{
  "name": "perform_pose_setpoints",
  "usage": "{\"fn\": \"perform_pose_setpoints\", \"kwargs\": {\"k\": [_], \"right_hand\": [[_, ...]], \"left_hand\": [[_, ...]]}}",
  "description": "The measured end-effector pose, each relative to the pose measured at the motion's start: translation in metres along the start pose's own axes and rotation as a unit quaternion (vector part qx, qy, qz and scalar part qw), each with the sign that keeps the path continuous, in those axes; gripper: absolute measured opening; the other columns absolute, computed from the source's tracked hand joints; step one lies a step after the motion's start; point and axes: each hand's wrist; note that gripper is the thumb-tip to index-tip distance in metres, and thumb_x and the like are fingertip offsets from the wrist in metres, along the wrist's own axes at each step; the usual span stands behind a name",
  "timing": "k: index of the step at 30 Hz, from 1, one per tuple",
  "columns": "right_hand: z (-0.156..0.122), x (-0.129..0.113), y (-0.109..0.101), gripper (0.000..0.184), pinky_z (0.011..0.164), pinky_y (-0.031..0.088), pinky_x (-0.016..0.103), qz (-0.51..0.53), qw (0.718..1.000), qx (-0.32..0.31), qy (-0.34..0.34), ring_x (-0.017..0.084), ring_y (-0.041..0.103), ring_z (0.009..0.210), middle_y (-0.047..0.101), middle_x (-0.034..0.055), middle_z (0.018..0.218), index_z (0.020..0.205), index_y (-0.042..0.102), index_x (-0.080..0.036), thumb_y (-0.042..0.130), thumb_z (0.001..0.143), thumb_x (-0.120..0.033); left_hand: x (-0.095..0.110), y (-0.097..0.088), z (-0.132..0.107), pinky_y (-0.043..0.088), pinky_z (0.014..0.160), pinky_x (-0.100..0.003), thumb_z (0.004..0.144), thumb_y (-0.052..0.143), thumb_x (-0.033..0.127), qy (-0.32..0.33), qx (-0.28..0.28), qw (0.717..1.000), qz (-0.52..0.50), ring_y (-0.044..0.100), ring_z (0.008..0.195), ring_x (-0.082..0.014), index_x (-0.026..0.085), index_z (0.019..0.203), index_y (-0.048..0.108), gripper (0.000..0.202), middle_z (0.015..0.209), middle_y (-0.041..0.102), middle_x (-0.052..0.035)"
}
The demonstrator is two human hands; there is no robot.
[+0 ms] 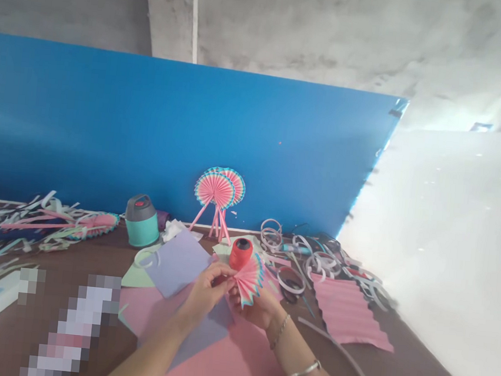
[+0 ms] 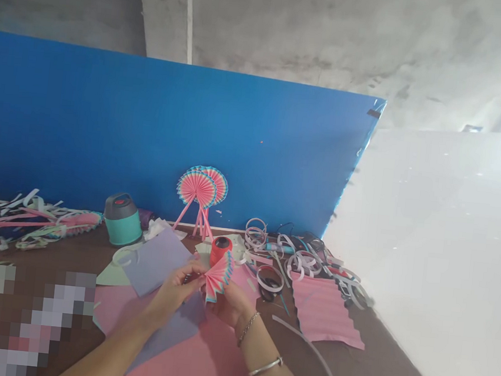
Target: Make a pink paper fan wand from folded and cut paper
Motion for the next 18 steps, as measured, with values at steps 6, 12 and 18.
{"fn": "perform_pose_setpoints", "kwargs": {"k": [6,12,18], "right_hand": [[0.004,0.002,-0.001,0.024,0.056,0.039,0.028,0.046,0.999,0.010,-0.008,0.015,0.050,0.057,0.054,0.0007,0.060,0.064,0.056,-0.020,0.066,0.070,-0.042],[0.005,0.004,-0.004,0.021,0.059,0.038,0.025,0.066,0.997,0.024,-0.021,0.012,0.047,0.057,0.053,-0.0029,0.058,0.061,0.059,-0.018,0.074,0.062,-0.033],[0.005,0.005,-0.004,0.022,0.059,0.034,0.024,0.019,0.996,0.048,-0.066,0.012,0.046,0.058,0.053,-0.0040,0.059,0.062,0.061,-0.020,0.077,0.063,-0.035]], "left_hand": [[-0.006,-0.005,0.000,0.043,0.088,-0.036,0.077,0.062,0.017,0.119,-0.002,0.986,0.114,0.059,0.090,-0.0207,0.021,0.081,0.074,0.013,0.085,0.068,-0.0052],[-0.006,-0.008,0.002,0.041,0.088,-0.037,0.081,0.058,0.015,0.184,-0.024,0.961,0.206,0.060,0.085,-0.0192,0.024,0.075,0.072,0.018,0.080,0.070,-0.0027],[-0.008,-0.016,0.001,0.037,0.095,-0.040,0.079,0.053,0.009,0.203,-0.044,0.935,0.286,0.060,0.090,-0.0190,0.025,0.083,0.071,0.024,0.088,0.071,-0.0018]]}}
Point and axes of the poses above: each hand's wrist, its own z-axis towards the middle knuckle, its own y-axis out of the palm, x = y × z
